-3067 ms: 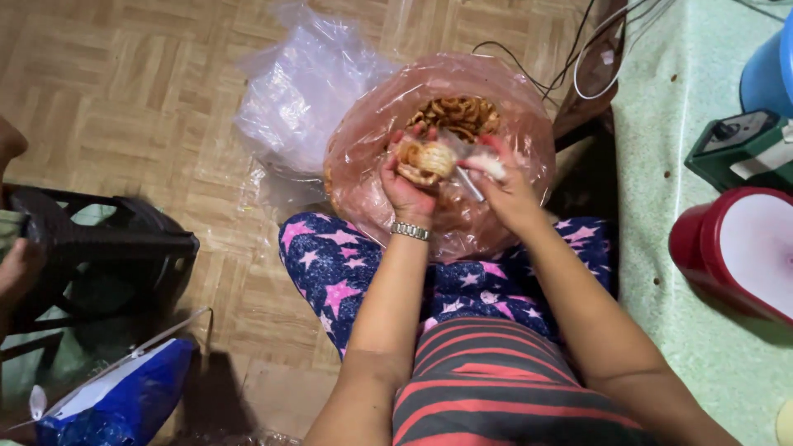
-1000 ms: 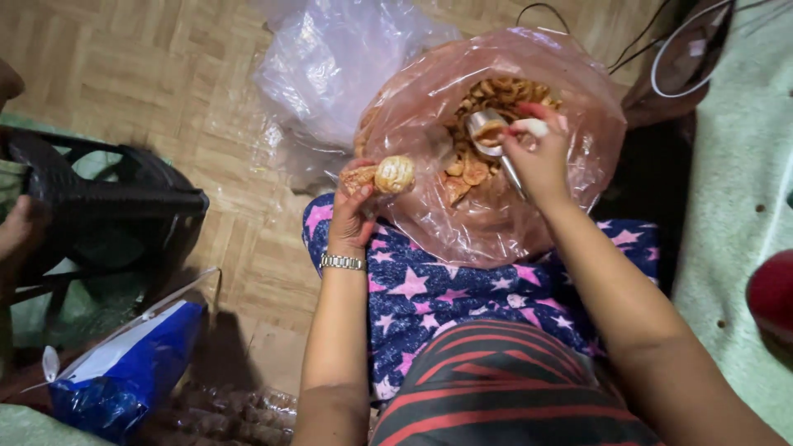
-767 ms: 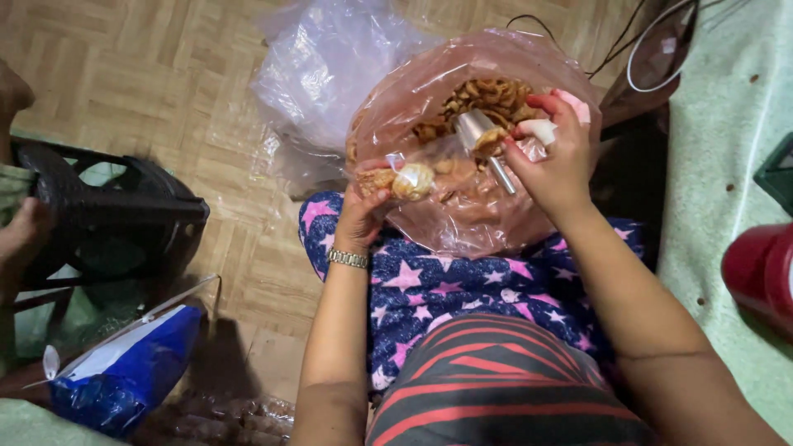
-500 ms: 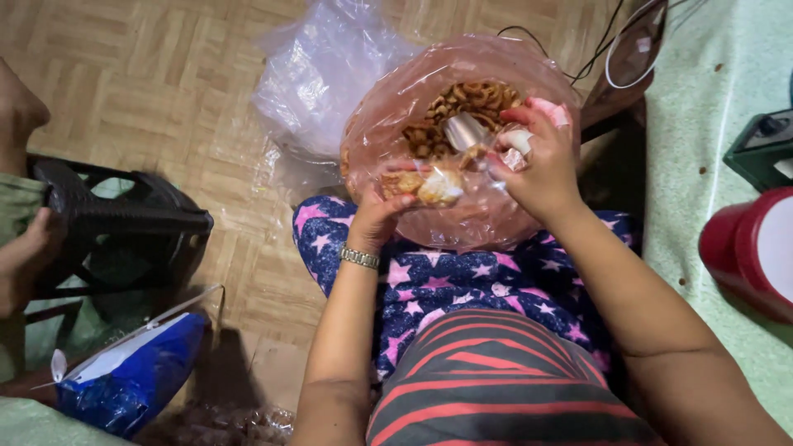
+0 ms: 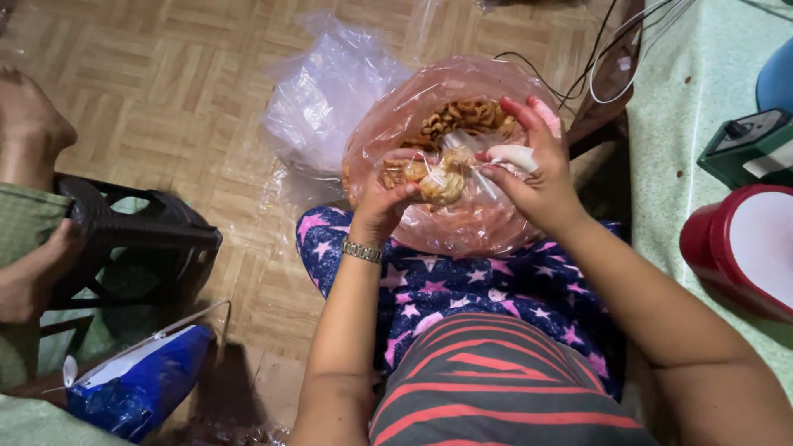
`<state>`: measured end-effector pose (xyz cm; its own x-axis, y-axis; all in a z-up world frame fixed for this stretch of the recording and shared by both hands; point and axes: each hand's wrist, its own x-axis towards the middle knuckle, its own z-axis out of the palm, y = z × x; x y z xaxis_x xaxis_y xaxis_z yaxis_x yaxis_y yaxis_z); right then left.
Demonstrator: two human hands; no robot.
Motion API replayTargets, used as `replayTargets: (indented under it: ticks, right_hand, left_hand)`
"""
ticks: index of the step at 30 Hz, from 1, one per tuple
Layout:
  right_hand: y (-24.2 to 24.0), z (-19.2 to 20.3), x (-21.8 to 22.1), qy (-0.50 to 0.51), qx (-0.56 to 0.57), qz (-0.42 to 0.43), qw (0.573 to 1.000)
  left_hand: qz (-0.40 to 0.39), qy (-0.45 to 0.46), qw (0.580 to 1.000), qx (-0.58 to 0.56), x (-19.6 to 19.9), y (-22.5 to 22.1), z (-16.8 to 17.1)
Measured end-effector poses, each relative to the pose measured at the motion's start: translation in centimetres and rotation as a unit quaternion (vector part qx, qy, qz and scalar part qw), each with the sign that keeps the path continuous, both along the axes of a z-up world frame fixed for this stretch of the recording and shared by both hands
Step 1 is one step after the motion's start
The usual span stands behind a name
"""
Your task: Scooping snacks from a large bag into small plastic bags and sealing them with a heat sealer
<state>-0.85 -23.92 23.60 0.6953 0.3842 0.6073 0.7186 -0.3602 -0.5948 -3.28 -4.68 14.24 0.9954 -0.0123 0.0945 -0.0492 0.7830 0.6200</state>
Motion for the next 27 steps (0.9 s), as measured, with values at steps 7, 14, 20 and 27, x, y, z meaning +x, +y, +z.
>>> replayTargets:
  ticks: [7, 14, 20, 27]
  right_hand:
    - [-2.3, 1.2, -1.2, 0.32, 0.178, 0.007, 0.93]
    - [-7.9, 2.5, -2.5, 0.431, 0.254, -0.038, 0.865]
    - [-13.7, 3.6, -3.6, 0.403, 0.249, -0.036, 0.88]
    - [-15.9, 8.9, -5.3, 0.321, 0.097, -0.206, 0.919]
  left_hand:
    - [-0.079, -0.055, 0.995, -0.001, 1.3, -2.7, -1.4]
    - [-0.184, -0.114, 0.976, 0.013, 2.6, -6.6, 2.7]
    - [-0.238, -0.168, 0.956, 0.041, 3.3, -10.4, 6.0]
    - [-0.4, -0.189, 0.896, -0.047, 5.2, -12.7, 6.1]
